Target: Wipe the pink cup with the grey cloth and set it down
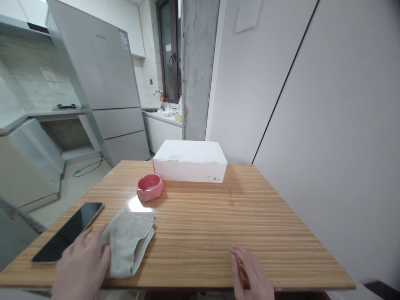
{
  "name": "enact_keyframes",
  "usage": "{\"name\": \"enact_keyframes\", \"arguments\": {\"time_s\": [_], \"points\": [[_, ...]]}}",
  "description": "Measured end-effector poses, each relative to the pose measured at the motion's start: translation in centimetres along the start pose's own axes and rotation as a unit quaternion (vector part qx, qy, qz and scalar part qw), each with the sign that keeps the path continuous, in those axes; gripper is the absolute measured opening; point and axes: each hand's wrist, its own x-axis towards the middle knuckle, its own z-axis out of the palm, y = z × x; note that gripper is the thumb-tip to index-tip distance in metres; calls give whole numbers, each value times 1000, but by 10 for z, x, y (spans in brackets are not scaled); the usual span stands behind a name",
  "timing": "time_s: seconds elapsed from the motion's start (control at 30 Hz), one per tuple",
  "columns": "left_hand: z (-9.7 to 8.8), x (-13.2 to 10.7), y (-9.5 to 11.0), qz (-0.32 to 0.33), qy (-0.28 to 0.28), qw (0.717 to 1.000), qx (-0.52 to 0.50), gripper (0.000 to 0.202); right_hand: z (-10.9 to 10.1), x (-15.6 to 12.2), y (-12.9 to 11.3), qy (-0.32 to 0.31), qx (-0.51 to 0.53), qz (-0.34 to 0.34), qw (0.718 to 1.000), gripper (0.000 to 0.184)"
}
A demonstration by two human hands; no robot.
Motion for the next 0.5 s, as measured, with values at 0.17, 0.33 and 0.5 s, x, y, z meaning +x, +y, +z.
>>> {"name": "enact_keyframes", "arguments": {"time_s": [0.17, 0.33, 0.5], "points": [[-6, -18, 88, 172, 41, 971, -163, 28, 9, 27, -23, -32, 33, 62, 997, 23], [18, -40, 158, 237, -106, 942, -212, 19, 34, 44, -45, -151, 7, 70, 986, 40], [35, -49, 178, 245, -159, 941, -171, 18, 51, 42, -49, -183, -37, 37, 982, 45]]}}
